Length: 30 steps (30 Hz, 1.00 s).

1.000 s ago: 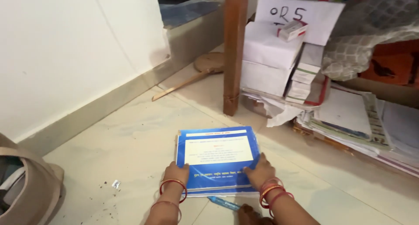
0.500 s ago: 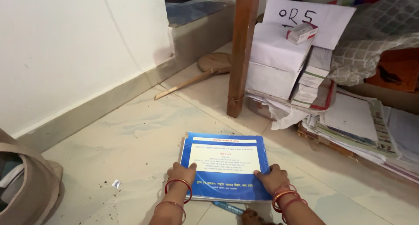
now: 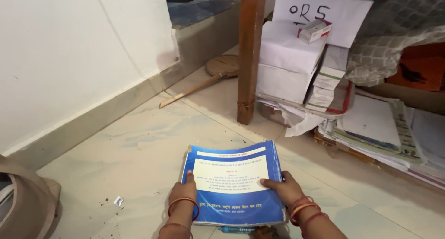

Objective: The person sits on the floor and wipes the covers of several documents and notebooks with a brown cloth. They handle a cardboard folder, a yellow plastic bag, and a blue notebook, cleaning each item individually before placing them aside.

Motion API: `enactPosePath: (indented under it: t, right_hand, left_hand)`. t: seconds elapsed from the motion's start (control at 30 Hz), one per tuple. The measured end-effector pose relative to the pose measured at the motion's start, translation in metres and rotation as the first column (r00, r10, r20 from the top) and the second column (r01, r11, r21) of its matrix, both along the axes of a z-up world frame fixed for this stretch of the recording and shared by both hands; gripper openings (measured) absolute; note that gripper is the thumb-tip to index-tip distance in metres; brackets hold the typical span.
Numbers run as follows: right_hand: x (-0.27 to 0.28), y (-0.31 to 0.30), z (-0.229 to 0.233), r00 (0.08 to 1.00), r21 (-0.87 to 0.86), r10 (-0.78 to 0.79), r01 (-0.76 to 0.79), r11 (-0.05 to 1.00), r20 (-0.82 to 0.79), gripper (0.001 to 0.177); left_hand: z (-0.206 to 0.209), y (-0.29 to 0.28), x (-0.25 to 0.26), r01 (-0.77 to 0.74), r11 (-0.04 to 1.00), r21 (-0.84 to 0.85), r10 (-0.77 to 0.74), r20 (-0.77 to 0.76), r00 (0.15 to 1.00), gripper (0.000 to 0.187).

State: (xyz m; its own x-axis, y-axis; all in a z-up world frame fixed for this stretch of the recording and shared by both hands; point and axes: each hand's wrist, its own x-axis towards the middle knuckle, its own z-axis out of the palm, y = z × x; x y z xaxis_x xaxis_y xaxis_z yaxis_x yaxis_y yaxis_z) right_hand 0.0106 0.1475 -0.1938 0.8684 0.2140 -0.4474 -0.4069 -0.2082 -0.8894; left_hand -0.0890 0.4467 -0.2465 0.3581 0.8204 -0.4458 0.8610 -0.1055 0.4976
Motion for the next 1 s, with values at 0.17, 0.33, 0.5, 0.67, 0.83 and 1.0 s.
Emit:
enactPosePath:
  t: [0.17,0.33,0.5,0.67,0.83,1.0]
  right_hand:
    - [-0.015,-0.034,0.022,0.998,0.170,-0.016,0.006,0.985,0.059,0.070]
    - [-0.006,-0.081,0.031,0.998,0.296,-0.011,-0.006,0.955,0.055,0.070]
    - [0.033,-0.103,-0.006,0.976,-0.157,0.175,-0.195,0.968,-0.130,0.062]
    - [-0.002,-0.081,-0.003,0.627,-0.697,0.522,0.046,0.716,0.578,0.055]
    - [-0.095,-0.070,0.098,0.328,-0.488,0.914,-0.773,0.406,0.241,0.032]
    - [-0.086,-0.080,0.058,0.518,0.244,0.846,-0.844,0.479,0.131,0.027]
  left_hand:
    - [0.051,-0.021,-0.024,0.177,0.930,-0.323,-0.050,0.365,0.930,0.073]
    - [0.113,-0.057,-0.049,0.415,0.557,-0.719,0.230,0.614,0.755,0.058]
    - [0.052,-0.068,-0.031,0.349,0.509,-0.787,0.119,0.466,0.877,0.053]
    - [0.018,-0.076,-0.028,0.326,0.807,-0.491,-0.017,0.534,0.845,0.050]
    - [-0.011,-0.075,-0.023,0.319,0.790,-0.523,-0.002,0.518,0.855,0.050]
    - [-0.019,-0.079,-0.019,0.354,0.929,-0.109,-0.325,0.221,0.920,0.067]
